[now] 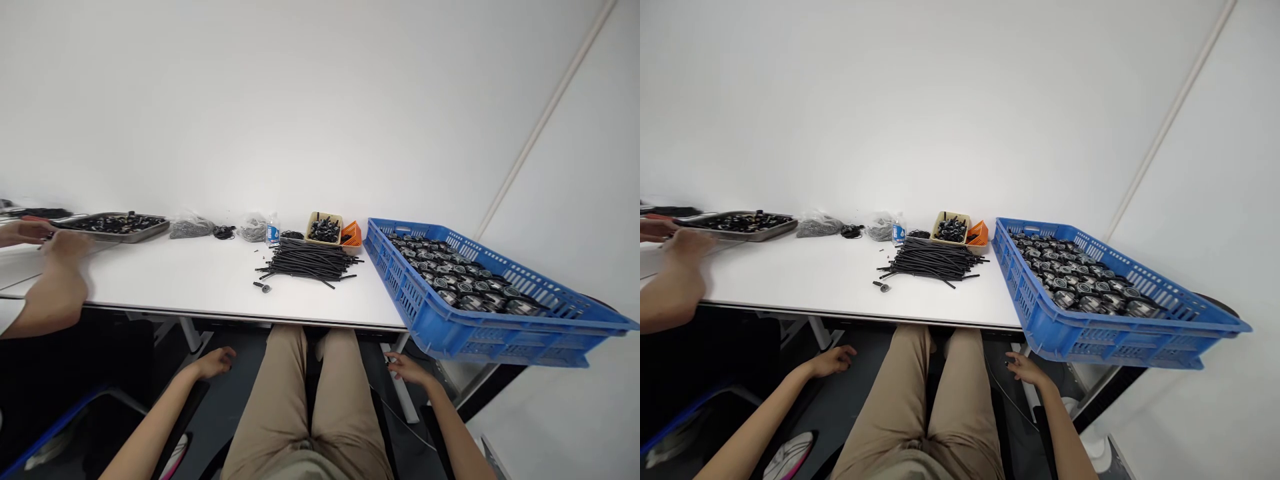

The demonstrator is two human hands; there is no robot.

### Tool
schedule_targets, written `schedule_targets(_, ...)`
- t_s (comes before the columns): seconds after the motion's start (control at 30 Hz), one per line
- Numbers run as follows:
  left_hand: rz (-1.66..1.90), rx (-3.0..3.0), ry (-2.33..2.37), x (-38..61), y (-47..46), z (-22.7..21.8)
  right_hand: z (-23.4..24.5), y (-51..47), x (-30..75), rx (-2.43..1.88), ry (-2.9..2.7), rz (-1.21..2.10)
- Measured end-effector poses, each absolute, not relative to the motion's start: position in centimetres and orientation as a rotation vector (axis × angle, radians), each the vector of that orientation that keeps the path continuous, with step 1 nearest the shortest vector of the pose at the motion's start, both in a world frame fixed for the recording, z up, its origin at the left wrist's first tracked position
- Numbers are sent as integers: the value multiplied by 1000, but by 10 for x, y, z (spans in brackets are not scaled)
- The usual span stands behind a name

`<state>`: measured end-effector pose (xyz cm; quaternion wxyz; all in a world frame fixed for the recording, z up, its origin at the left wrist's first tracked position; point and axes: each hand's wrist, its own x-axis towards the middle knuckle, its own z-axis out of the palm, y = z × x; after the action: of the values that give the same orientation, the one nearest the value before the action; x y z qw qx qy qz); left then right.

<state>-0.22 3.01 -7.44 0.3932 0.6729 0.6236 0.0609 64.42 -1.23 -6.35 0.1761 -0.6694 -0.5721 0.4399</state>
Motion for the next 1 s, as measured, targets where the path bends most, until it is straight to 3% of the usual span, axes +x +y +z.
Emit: schedule_targets(1.0,165,1684,1597,2,26,-69,-59,-14,641,-1913,-1630,1238)
